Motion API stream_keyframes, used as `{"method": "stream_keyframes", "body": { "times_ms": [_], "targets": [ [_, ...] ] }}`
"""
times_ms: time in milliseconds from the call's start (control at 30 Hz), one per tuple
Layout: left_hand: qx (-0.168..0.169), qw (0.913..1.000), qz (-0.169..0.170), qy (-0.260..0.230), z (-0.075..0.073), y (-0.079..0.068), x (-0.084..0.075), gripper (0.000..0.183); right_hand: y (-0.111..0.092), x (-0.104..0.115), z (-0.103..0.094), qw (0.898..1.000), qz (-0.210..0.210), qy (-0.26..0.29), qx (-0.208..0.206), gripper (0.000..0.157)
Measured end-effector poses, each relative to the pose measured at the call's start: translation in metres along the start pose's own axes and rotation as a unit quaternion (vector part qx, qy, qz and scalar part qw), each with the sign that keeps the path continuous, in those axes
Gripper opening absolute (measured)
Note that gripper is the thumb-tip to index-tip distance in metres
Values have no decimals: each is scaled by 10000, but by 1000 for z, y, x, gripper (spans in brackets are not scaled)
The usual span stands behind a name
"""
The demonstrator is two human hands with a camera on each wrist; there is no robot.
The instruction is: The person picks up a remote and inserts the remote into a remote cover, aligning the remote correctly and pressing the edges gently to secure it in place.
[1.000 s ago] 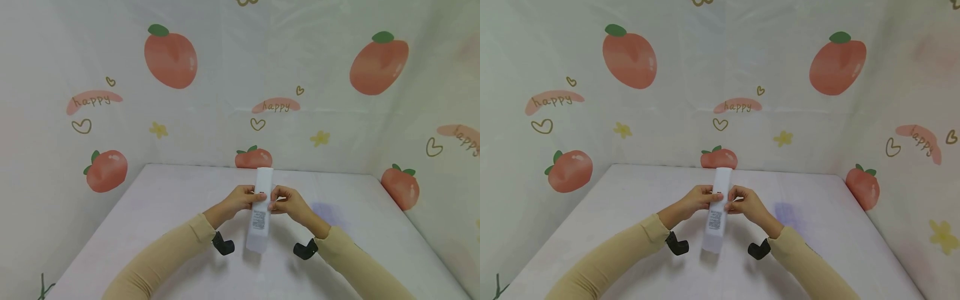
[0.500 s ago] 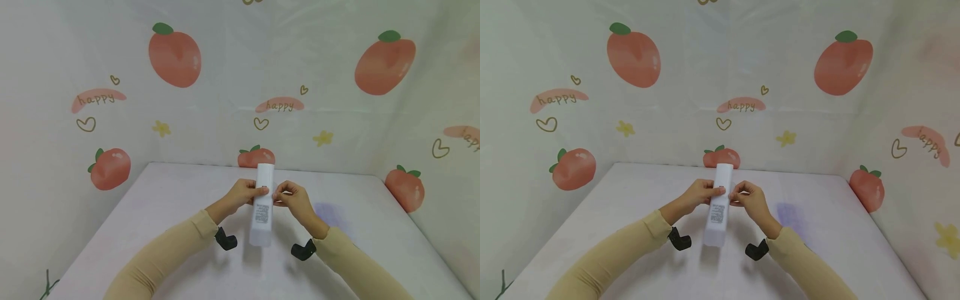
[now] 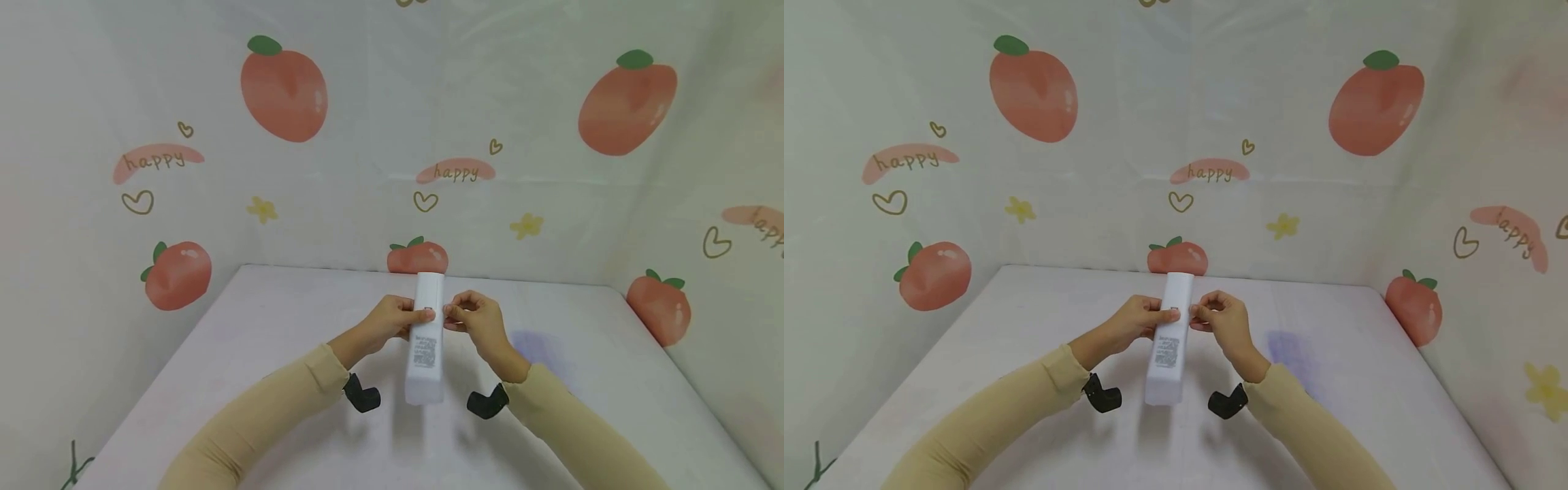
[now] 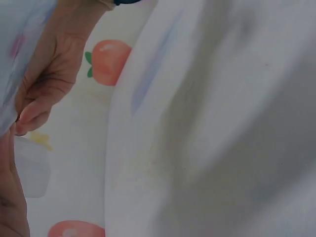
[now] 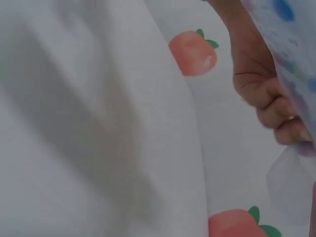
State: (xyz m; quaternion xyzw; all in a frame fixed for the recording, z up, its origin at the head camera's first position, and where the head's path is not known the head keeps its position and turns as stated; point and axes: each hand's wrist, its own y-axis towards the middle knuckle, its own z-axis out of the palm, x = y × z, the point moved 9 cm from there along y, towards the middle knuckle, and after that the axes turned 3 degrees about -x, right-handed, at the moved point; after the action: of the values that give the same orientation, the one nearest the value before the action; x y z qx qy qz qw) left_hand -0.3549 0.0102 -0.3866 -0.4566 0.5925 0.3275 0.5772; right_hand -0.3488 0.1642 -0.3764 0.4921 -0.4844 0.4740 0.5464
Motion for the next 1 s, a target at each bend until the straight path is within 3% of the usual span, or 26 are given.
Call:
{"method": "stream_keyframes", "body": {
  "times_ms": [167, 300, 500, 667, 767, 833, 1000],
  "targets": [
    [-74, 10000, 38, 54, 0, 0, -2, 36, 6, -3, -1, 9998, 46, 170, -68, 11],
    [-138, 9997, 162, 107, -4, -2, -6, 37, 8, -5, 4, 9994, 47, 304, 125, 14],
    [-306, 9990, 304, -145, -11, -2, -2, 38, -3, -2, 21, 9932, -275, 42, 1132, 11],
    [-258, 9991, 339, 43, -10, 1, 6, 41, -15, -9, 33, 9826, 66, -97, 1853, 34],
    [-4, 9983, 418, 402, -7, 2, 7, 47, -17, -14, 32, 9802, 375, -250, 1926, 39],
    [341, 9969, 488, 517, -3, 2, 6, 50, -16, -16, 29, 9801, 489, -403, 1883, 40],
    [1340, 9883, 695, 234, 4, -3, 4, 47, -13, -16, 19, 9796, 645, -487, 1840, 37]
  ]
}}
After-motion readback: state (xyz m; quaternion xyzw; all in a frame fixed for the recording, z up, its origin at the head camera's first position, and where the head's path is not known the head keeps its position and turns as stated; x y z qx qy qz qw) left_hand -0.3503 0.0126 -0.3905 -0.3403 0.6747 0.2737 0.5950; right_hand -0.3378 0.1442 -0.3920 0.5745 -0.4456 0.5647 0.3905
